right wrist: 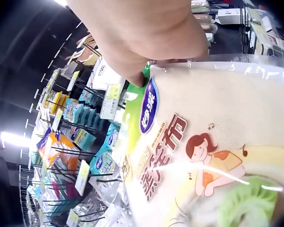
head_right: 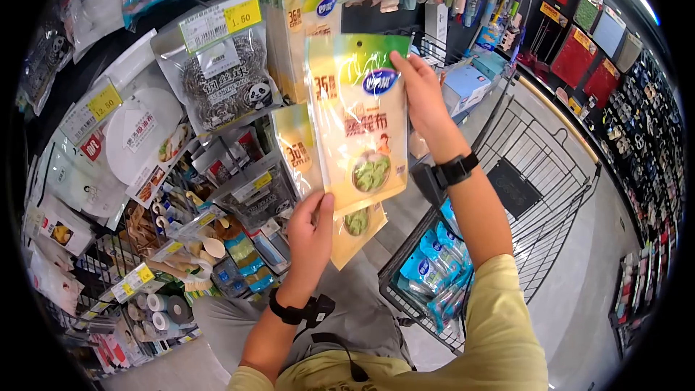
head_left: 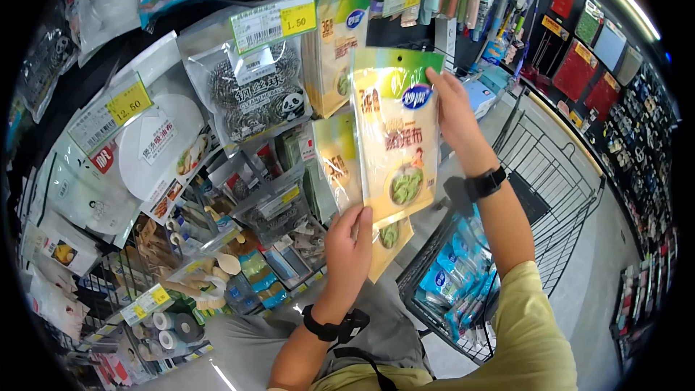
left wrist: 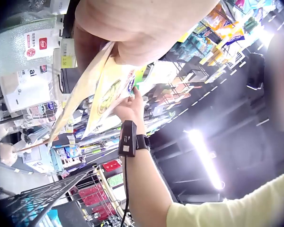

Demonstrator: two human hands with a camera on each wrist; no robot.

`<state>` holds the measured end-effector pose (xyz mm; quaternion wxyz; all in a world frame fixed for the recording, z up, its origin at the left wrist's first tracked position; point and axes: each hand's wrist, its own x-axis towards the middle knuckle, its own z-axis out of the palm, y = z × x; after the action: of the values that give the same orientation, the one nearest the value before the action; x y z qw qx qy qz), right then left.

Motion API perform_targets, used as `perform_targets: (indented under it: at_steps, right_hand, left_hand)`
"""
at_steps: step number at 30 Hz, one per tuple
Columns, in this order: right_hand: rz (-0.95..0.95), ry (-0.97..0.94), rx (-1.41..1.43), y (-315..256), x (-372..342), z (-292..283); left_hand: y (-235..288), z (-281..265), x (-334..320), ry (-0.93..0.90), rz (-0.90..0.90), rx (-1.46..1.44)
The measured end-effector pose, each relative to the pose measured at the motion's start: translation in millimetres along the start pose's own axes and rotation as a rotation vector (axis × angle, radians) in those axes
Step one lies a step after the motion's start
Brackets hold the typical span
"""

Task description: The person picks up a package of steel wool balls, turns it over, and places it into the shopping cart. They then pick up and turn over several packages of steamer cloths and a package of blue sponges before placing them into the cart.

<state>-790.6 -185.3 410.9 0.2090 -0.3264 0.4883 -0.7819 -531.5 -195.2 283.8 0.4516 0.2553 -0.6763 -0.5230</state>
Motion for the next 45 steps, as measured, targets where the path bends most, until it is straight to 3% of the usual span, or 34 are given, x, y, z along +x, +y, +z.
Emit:
perform_targets:
  at_steps: [4,8,12,19,26,32,36,45]
  right_hand:
    - [-0.028,-0.024,0.093,21.2,58.8,-4.6]
    - [-0.094,-0.182,0.079,28.0,96.8,-8.2]
    - [-0.254,-0.135,0.078,21.9,105.7,2.9]
    - [-0.41,-0.262,0.058,0.9,137.4,-0.8]
    - [-0.381,-0.137,-0.02,-10.0,156.5,-4.9]
    - [-0.344,-0.14,-0.016,-9.6,155.1,1.2]
    - [-0.332,-0.07,-0.037,-11.9,156.3,2.3]
    - [-0.42,-0.063,-0.021,-14.7,143.7,17.2]
  left_hand:
    - [-2.3,11.7,26.2,0.027,0.0,-0.03]
    - [-0.1,26.2,44.9,0.059,0.069,-0.042]
    - [-1.9,33.8,65.3,0.027,0.102,-0.064]
    - [-5.5,42.5,89.8,0.062,0.158,-0.066]
    - [-7.9,43.0,105.4,0.045,0.146,-0.144]
    - [-9.4,37.5,106.3,0.037,0.13,-0.157]
    - [-11.8,30.9,113.4,0.033,0.21,-0.117]
    - [-2.9,21.8,111.9,-0.006,0.184,-0.141]
